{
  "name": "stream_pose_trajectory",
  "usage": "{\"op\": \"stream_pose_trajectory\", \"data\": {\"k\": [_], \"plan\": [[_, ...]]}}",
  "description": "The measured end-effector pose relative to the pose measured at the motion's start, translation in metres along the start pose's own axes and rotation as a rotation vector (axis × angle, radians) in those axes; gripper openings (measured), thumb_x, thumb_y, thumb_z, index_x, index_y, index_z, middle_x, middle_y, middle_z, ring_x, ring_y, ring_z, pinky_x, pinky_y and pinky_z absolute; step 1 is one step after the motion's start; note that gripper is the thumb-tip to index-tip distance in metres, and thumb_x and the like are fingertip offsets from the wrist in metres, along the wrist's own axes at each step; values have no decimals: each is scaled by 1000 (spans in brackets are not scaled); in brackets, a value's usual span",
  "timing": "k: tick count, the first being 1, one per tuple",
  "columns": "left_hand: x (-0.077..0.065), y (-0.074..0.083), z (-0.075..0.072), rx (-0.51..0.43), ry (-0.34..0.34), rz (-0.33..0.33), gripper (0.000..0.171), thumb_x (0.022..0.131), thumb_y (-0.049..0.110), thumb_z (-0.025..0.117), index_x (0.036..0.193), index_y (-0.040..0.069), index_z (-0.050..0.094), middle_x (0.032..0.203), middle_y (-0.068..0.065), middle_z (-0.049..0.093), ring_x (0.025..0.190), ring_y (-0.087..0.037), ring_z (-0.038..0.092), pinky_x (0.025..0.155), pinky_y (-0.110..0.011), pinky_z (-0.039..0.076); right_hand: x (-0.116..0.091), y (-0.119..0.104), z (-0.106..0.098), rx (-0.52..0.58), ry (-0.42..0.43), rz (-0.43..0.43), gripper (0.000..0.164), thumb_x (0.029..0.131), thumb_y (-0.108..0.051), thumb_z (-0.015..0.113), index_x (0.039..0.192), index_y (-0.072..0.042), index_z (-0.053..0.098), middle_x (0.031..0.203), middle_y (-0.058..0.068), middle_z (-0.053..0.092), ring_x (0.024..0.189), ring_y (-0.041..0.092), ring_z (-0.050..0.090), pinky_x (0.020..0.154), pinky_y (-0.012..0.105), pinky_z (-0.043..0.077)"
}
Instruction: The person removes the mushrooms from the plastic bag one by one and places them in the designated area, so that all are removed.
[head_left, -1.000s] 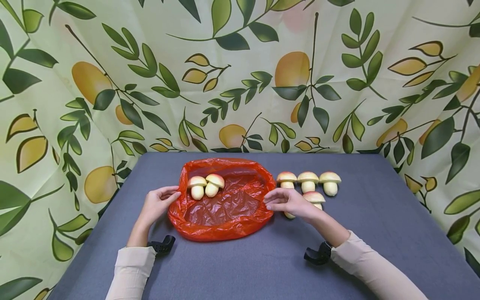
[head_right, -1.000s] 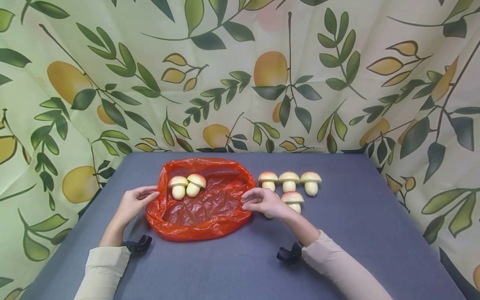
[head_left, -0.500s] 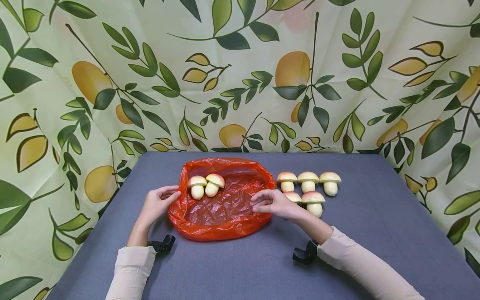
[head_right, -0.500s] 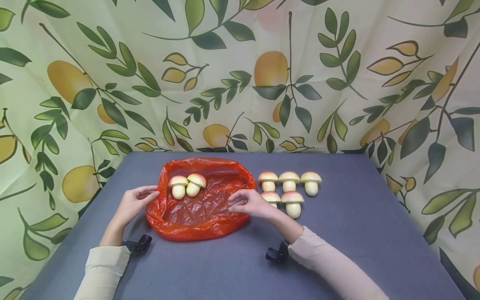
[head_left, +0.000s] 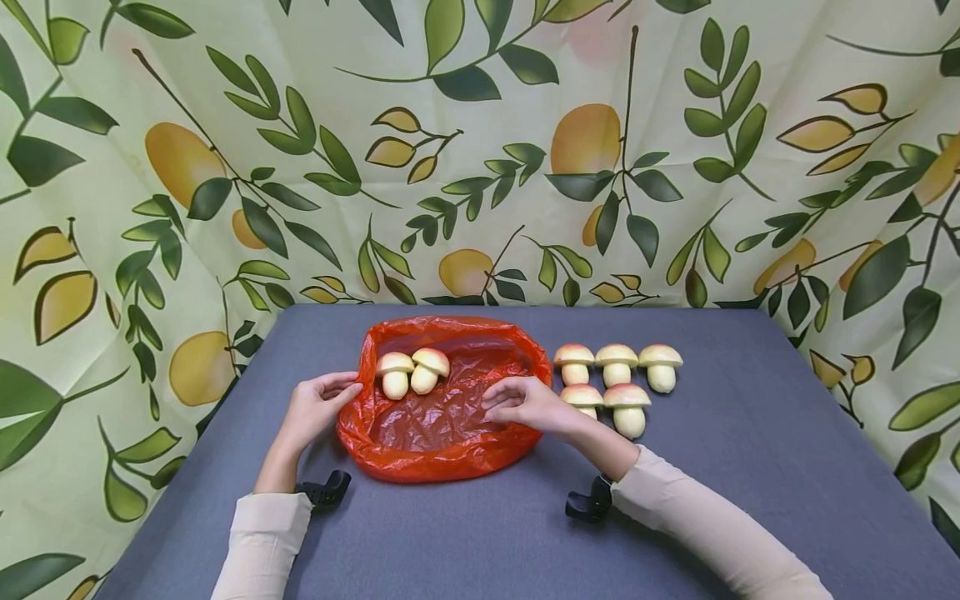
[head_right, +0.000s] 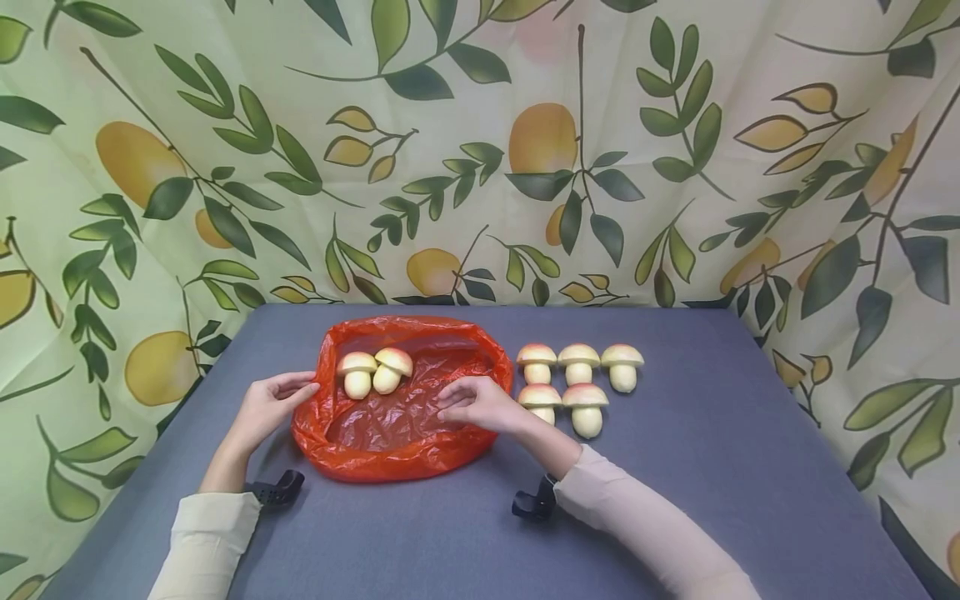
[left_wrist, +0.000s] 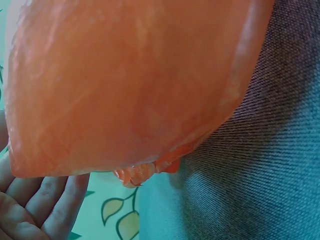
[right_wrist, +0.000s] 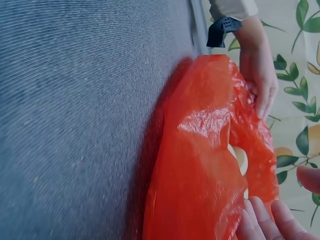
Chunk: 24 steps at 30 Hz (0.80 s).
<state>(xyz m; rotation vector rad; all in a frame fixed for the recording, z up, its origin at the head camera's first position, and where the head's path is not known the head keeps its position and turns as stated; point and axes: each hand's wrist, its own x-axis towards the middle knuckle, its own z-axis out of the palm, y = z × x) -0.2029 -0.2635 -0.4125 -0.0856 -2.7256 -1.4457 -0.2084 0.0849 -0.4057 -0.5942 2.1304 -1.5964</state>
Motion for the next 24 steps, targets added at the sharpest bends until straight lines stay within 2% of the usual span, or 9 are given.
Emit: {"op": "stream_pose_trajectory", "data": {"k": [6, 12, 15, 20, 24], "plan": [[-1, 2, 0, 1, 1, -4, 40, 92, 22, 65, 121, -5, 63, 112, -25, 69, 78, 17, 57, 72, -8, 49, 12, 1, 10, 21, 3, 24, 36, 87, -7, 67, 116, 14, 58, 112, 32, 66, 89, 6, 70, 77, 20, 55], [-1, 1, 1, -3, 1, 3, 40, 92, 21, 65, 121, -6, 63, 112, -26, 69, 78, 18, 57, 72, -8, 49, 25, 1, 18, 46, 71, 103, 36, 87, -8, 67, 116, 11, 59, 107, 24, 70, 85, 4, 67, 79, 20, 54], [-1, 0, 1, -6, 0, 1, 40, 92, 21, 65, 121, -6, 63, 112, -26, 69, 78, 17, 57, 72, -8, 49, 31, 1, 22, 78, 100, 133, 35, 87, -7, 66, 117, 10, 59, 105, 21, 70, 82, 4, 65, 83, 26, 56], [0, 0, 0, -8, -1, -4, 40, 92, 22, 65, 122, -6, 63, 112, -26, 69, 78, 17, 57, 72, -8, 49, 41, 3, 32, 144, 128, 184, 39, 89, -5, 63, 123, 11, 56, 116, 28, 66, 85, 7, 66, 92, 38, 56], [0, 0, 0, -5, 2, -1, 40, 92, 22, 65, 121, -5, 63, 112, -26, 69, 78, 17, 57, 72, -8, 49, 48, 4, 40, 169, 175, 221, 41, 89, -4, 63, 127, 9, 54, 124, 28, 63, 95, 16, 69, 92, 38, 56]]}}
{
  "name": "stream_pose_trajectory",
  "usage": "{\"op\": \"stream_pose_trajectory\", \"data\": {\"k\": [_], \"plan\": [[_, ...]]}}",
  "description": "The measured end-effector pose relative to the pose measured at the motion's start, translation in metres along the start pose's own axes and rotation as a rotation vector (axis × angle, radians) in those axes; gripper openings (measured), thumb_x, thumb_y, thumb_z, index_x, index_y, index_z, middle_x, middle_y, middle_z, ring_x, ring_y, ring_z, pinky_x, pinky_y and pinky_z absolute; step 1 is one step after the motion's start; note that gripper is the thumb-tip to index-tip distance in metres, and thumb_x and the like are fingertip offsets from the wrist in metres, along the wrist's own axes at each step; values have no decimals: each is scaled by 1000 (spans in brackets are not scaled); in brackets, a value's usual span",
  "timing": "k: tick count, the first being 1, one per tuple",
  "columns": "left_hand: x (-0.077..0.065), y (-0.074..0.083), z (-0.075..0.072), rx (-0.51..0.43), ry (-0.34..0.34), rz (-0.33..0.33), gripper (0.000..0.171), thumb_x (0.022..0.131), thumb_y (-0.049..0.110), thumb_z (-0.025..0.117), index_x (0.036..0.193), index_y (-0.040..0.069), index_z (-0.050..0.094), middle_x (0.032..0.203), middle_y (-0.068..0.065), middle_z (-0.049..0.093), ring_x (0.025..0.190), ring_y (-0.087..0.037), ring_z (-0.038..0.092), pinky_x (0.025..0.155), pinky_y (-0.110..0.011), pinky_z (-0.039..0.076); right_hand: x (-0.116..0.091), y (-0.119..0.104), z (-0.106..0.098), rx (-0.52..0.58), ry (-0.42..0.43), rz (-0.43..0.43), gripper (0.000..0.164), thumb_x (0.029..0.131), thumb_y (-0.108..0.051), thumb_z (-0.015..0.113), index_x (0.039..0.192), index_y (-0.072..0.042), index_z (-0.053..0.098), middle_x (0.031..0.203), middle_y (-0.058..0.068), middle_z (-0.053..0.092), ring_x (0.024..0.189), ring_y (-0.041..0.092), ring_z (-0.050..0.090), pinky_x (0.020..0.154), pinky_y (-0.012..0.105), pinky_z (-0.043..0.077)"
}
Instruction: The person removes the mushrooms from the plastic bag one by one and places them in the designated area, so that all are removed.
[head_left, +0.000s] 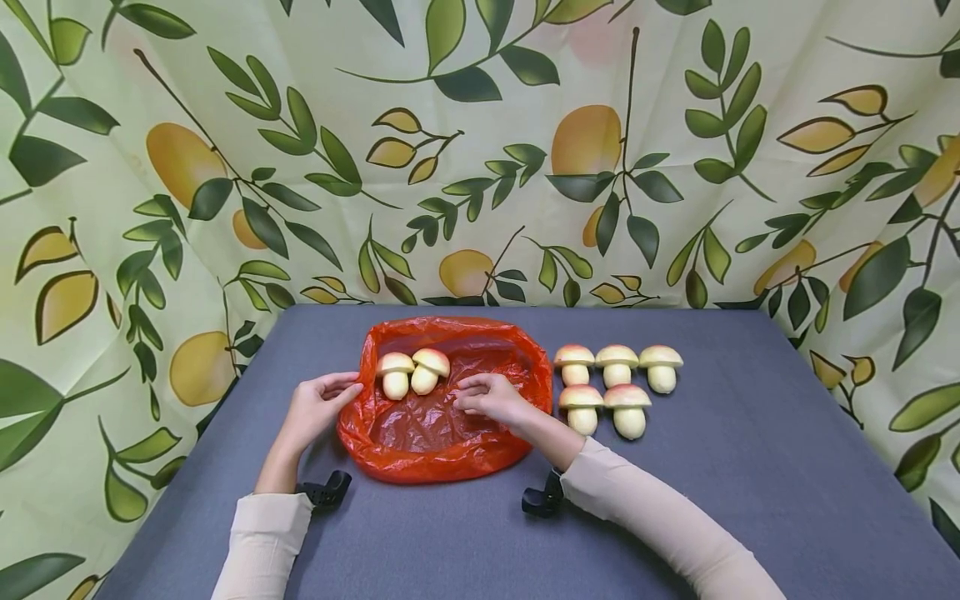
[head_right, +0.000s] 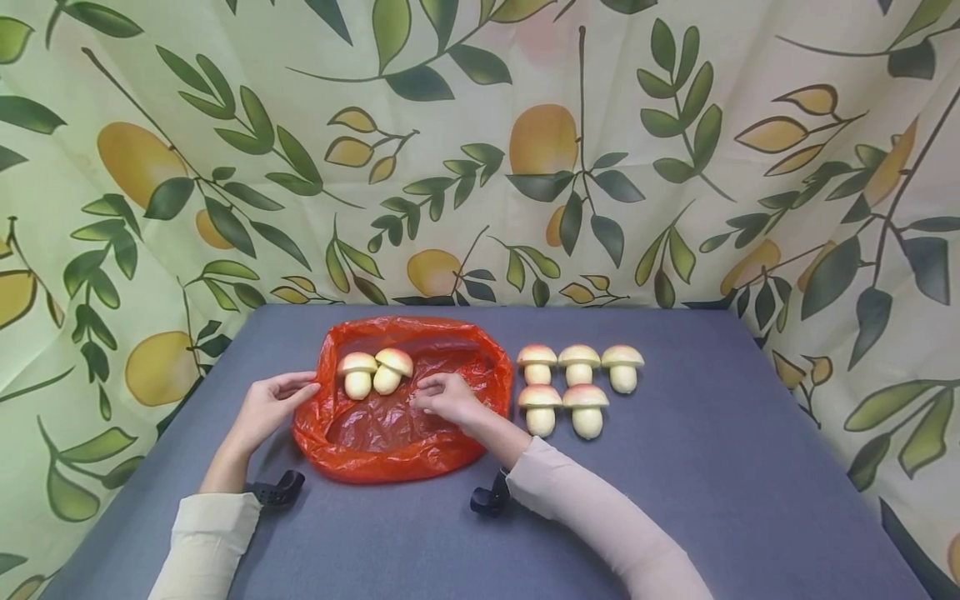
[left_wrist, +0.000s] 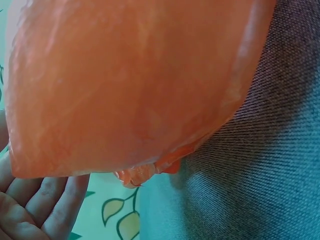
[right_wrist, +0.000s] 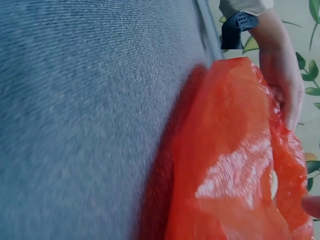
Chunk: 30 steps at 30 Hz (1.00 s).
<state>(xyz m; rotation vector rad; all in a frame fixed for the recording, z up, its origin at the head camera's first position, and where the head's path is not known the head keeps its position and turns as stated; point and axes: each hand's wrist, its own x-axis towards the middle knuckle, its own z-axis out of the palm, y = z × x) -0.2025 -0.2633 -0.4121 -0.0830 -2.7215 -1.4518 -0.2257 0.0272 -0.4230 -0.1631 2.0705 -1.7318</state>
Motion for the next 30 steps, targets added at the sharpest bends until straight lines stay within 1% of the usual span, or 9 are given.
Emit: {"op": "stream_pose_trajectory", "data": {"k": [3, 6, 11, 14, 17, 23, 26, 30], "plan": [[0, 0, 0, 1, 3, 2, 40, 92, 21, 65, 121, -6, 63, 111, -26, 69, 78, 17, 57, 72, -8, 49, 5, 1, 7, 24, 28, 15, 45, 88, -4, 64, 130, 8, 52, 126, 28, 62, 105, 25, 68, 93, 38, 55], [0, -1, 0, 2, 0, 2, 40, 92, 22, 65, 121, -6, 63, 111, -25, 70, 78, 17, 57, 72, -8, 49, 9, 3, 12, 28, 44, 14, 50, 88, -5, 65, 133, 8, 49, 132, 27, 58, 116, 32, 62, 96, 39, 54], [0, 0, -1, -1, 1, -2, 40, 92, 22, 65, 121, -5, 63, 111, -25, 70, 79, 17, 57, 72, -8, 49, 17, 4, 19, -20, 91, -14, 63, 84, -8, 68, 140, 5, 42, 144, 25, 48, 131, 38, 50, 108, 44, 45], [-1, 0, -1, -5, 3, -1, 39, 92, 21, 65, 121, -5, 63, 111, -25, 70, 78, 16, 57, 72, -8, 49, 22, 3, 22, -26, 113, -38, 68, 83, -8, 69, 143, 4, 39, 147, 25, 44, 135, 39, 45, 112, 47, 40], [-1, 1, -1, -12, 2, 5, 39, 92, 20, 65, 121, -6, 63, 111, -26, 70, 78, 17, 57, 72, -8, 49, 27, 4, 25, 2, 122, -45, 70, 83, -6, 69, 145, 4, 36, 150, 25, 41, 138, 39, 41, 114, 47, 36], [-1, 2, -1, -21, 2, 1, 39, 93, 21, 65, 122, -6, 62, 112, -26, 69, 79, 17, 57, 73, -8, 49, 33, 4, 29, 27, 149, -57, 72, 84, -4, 68, 146, 4, 32, 152, 26, 37, 142, 38, 36, 116, 47, 34], [-1, 2, -2, -16, 1, -6, 40, 93, 22, 65, 122, -5, 62, 113, -25, 69, 79, 17, 57, 73, -8, 49, 34, 3, 29, 41, 151, -63, 72, 85, -3, 68, 146, 4, 32, 152, 26, 36, 143, 38, 35, 116, 47, 34], [-2, 1, -2, -10, 1, -4, 39, 93, 22, 64, 121, -4, 63, 112, -25, 69, 79, 16, 58, 73, -8, 49, 36, 4, 30, 32, 152, -77, 68, 84, -2, 68, 144, 5, 36, 149, 27, 40, 140, 39, 39, 114, 48, 36]]}}
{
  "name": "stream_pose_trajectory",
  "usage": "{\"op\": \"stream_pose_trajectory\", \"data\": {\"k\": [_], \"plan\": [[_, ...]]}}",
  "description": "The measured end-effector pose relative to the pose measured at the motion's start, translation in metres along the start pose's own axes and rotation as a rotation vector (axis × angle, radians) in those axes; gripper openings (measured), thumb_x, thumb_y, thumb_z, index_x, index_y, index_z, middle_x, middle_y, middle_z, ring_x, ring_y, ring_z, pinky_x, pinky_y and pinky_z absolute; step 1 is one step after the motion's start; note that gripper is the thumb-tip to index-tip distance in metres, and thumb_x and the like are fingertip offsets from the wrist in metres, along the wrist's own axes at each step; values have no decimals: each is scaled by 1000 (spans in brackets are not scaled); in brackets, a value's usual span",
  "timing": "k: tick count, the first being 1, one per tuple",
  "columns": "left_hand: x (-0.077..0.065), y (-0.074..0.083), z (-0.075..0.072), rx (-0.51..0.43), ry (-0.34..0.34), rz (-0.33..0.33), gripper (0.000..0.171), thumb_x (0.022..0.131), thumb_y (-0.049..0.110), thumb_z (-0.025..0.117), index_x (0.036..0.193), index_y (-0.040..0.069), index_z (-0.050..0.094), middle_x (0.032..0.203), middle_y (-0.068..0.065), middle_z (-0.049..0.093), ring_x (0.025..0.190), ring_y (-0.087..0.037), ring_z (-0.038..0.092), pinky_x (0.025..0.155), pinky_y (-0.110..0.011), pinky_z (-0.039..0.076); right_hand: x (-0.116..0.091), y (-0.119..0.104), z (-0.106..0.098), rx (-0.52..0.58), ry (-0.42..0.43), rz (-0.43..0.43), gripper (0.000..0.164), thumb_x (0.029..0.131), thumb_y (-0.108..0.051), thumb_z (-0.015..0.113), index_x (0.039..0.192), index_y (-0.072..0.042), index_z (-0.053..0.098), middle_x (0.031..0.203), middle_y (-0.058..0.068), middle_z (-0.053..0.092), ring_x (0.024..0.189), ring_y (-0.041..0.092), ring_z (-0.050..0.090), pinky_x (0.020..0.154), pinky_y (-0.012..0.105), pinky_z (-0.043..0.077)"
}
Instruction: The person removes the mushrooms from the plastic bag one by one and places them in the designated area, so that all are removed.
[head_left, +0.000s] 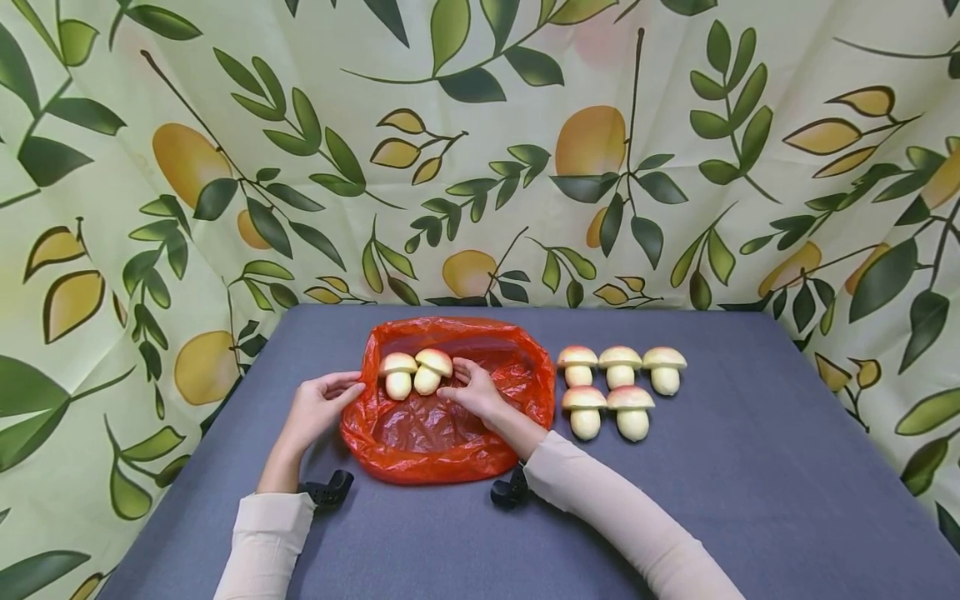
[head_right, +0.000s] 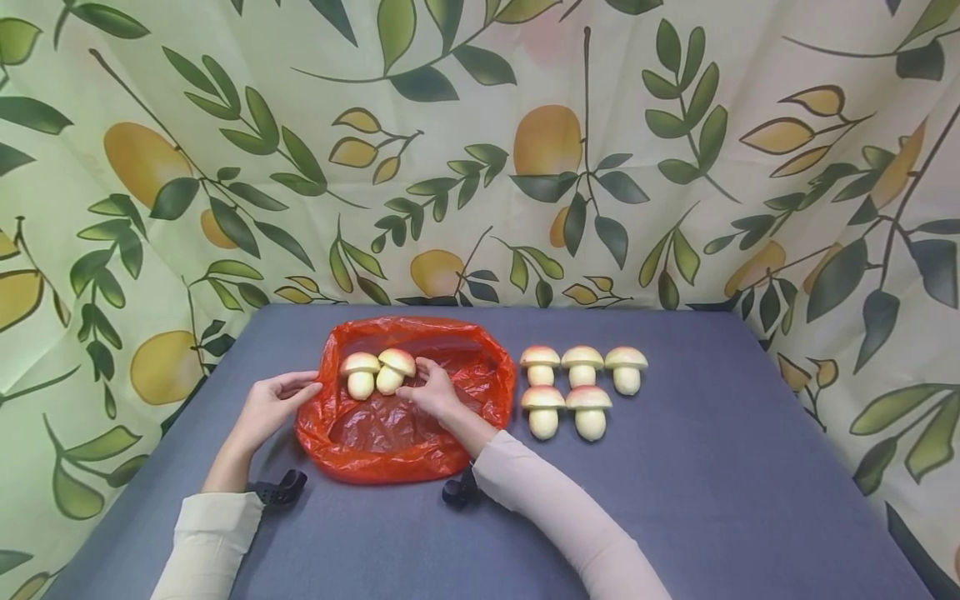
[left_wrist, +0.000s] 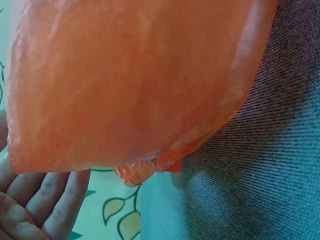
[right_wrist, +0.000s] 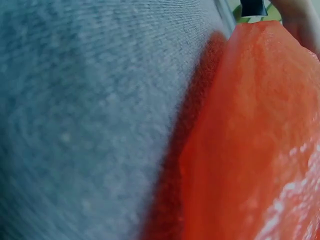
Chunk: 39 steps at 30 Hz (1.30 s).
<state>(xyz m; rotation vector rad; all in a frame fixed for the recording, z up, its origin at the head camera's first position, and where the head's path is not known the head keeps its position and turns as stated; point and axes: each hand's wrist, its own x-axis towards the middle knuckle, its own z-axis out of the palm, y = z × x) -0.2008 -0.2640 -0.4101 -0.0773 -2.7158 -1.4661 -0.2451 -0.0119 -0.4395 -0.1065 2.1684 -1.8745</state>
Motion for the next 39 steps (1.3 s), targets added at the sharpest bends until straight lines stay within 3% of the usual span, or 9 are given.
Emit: {"op": "stream_pose_trajectory", "data": {"k": [6, 16, 26, 33, 39], "plan": [[0, -4, 2, 14, 3, 5, 36, 93, 22, 64, 120, -2, 65, 111, -25, 70, 79, 16, 58, 74, -8, 49, 0, 3, 2, -19, 18, 5, 62, 84, -3, 69, 139, 5, 42, 143, 26, 48, 135, 39, 45, 112, 47, 40], [0, -1, 2, 7, -3, 4, 39, 93, 23, 65, 120, -4, 64, 111, -25, 70, 79, 16, 58, 73, -9, 49, 3, 4, 8, -62, 42, -25, 69, 83, -3, 70, 144, 4, 37, 148, 25, 43, 139, 37, 41, 114, 46, 37], [0, 1, 1, 7, 5, -1, 39, 93, 23, 65, 121, -4, 63, 112, -25, 69, 78, 17, 57, 72, -8, 49, -6, 4, 16, -114, 123, -18, 62, 79, -5, 74, 135, 6, 48, 132, 25, 58, 123, 38, 56, 104, 45, 47], [1, 1, 2, 2, 8, -8, 38, 93, 23, 64, 121, -3, 64, 113, -26, 69, 79, 18, 57, 74, -7, 48, 1, 3, 29, 0, 225, 17, 67, 80, -6, 74, 138, 7, 45, 141, 25, 52, 132, 36, 50, 109, 44, 43], [1, 1, 2, 1, 14, -6, 38, 93, 22, 65, 121, -4, 64, 113, -27, 69, 79, 18, 57, 74, -6, 48, 3, 3, 37, 44, 252, 1, 65, 79, -4, 73, 137, 7, 46, 140, 26, 52, 131, 37, 50, 109, 45, 43]]}}
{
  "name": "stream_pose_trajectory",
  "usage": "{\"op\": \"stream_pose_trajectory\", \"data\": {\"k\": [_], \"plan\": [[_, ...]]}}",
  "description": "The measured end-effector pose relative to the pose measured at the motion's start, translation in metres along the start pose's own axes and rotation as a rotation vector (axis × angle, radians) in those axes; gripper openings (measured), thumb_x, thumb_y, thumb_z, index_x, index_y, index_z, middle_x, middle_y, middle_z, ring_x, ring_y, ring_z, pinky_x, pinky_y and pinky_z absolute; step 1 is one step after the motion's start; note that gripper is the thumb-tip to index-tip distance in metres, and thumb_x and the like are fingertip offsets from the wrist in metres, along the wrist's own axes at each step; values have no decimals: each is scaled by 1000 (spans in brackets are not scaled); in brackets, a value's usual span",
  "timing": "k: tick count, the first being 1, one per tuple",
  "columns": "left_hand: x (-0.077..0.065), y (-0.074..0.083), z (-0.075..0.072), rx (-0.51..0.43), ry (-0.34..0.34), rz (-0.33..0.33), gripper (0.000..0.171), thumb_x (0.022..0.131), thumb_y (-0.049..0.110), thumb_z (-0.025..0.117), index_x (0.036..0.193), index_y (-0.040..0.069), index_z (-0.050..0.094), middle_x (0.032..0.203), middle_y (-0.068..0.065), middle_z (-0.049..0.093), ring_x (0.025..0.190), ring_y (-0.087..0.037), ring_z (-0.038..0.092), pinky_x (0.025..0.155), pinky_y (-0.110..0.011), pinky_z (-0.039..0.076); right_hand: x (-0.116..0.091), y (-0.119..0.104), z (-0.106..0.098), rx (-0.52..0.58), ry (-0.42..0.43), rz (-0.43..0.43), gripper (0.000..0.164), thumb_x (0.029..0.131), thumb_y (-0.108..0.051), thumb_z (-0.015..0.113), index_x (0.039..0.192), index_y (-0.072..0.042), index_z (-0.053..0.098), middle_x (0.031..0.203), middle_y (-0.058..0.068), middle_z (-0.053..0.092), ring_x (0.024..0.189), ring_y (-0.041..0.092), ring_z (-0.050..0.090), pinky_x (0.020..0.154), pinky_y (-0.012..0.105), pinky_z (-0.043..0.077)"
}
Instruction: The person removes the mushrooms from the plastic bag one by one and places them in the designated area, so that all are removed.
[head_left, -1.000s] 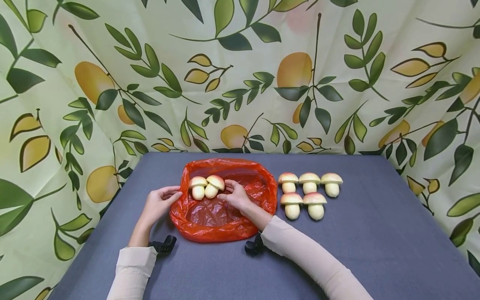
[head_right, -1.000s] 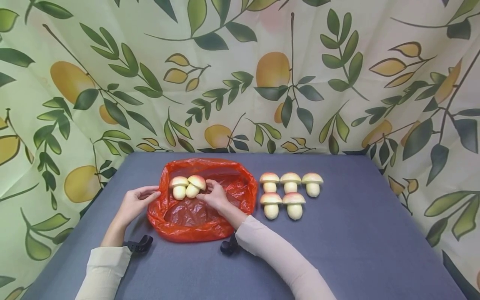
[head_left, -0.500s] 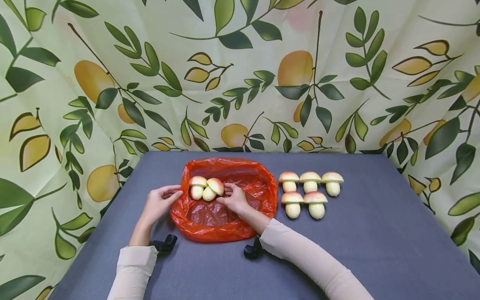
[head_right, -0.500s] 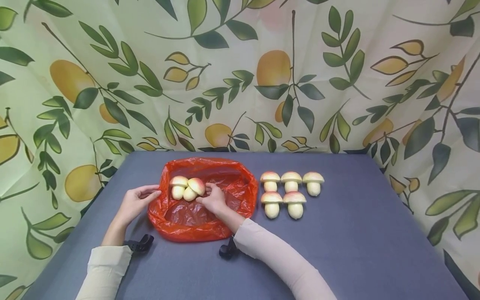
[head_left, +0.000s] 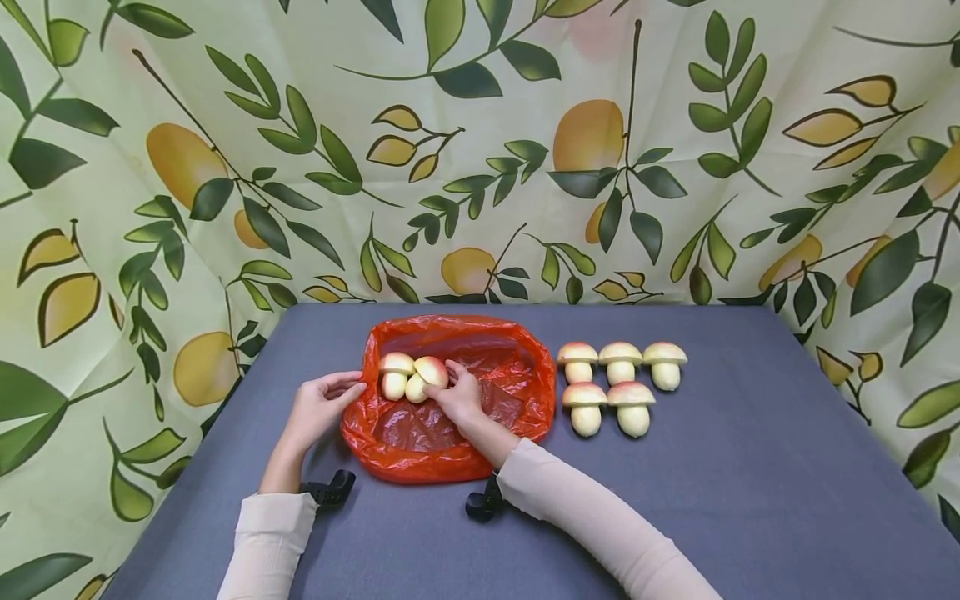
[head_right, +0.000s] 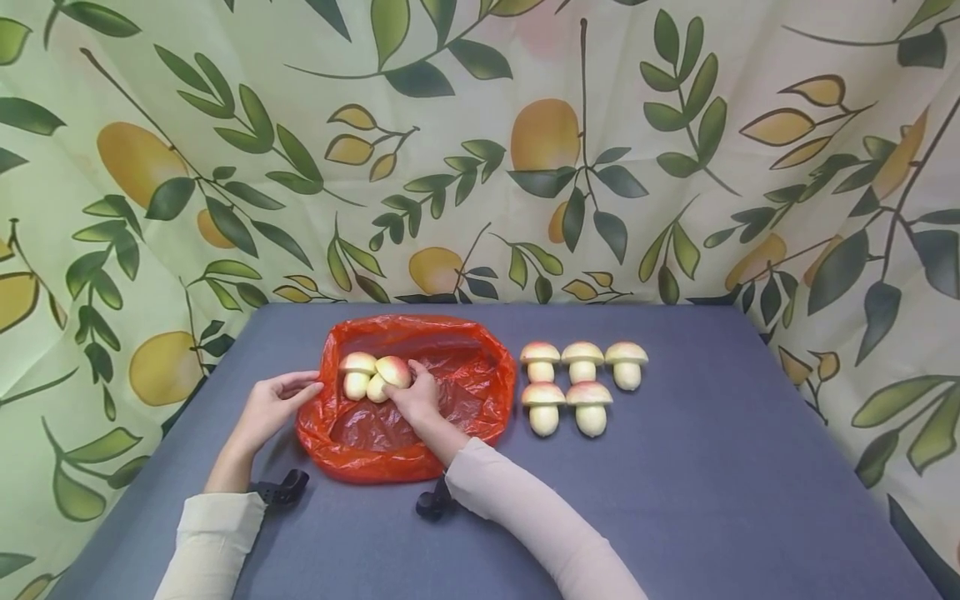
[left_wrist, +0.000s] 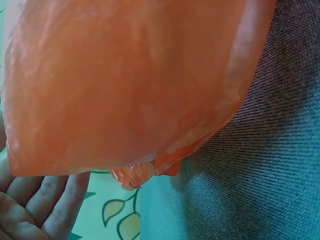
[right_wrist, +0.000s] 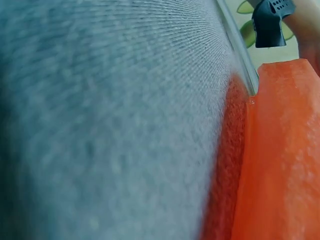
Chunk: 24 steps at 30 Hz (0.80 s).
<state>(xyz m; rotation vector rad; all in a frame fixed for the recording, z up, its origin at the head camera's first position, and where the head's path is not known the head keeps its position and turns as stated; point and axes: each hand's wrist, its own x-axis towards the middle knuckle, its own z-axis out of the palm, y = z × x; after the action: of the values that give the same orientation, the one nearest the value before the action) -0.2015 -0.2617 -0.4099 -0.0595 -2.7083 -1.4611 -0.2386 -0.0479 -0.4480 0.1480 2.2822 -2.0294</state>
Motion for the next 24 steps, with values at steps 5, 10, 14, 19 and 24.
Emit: {"op": "stream_pose_trajectory", "data": {"k": [5, 10, 14, 19, 24], "plan": [[0, 1, 0, -12, 3, 0, 38, 93, 21, 65, 121, -5, 63, 114, -27, 68, 79, 19, 56, 74, -6, 48, -3, -1, 3, -43, 26, 6, 63, 77, -6, 76, 133, 6, 50, 132, 26, 57, 123, 36, 56, 104, 44, 47], [-1, 0, 0, -10, -4, 6, 39, 92, 20, 65, 121, -6, 63, 114, -26, 69, 79, 18, 57, 74, -7, 48, -5, -1, 2, -120, 37, -4, 65, 73, -9, 80, 131, 5, 53, 127, 24, 61, 118, 34, 59, 100, 43, 49], [0, -1, 0, -5, -6, 8, 39, 92, 21, 65, 121, -5, 63, 113, -26, 69, 79, 18, 57, 74, -7, 49, -5, -1, 3, -141, 35, -26, 67, 74, -10, 80, 133, 4, 51, 129, 23, 61, 120, 34, 58, 102, 44, 47], [1, -2, 0, -2, -5, 9, 39, 92, 21, 65, 122, -5, 63, 114, -25, 69, 79, 19, 56, 74, -7, 48, -4, 1, 5, -103, 58, -28, 62, 76, -8, 77, 132, 5, 53, 129, 23, 61, 121, 34, 57, 104, 43, 46], [1, -3, 0, 4, -3, 15, 39, 92, 21, 65, 121, -5, 63, 114, -25, 69, 79, 19, 56, 74, -7, 48, -5, 1, 5, -88, 71, -14, 59, 78, -8, 77, 131, 5, 54, 127, 23, 61, 120, 34, 57, 103, 43, 47]]}}
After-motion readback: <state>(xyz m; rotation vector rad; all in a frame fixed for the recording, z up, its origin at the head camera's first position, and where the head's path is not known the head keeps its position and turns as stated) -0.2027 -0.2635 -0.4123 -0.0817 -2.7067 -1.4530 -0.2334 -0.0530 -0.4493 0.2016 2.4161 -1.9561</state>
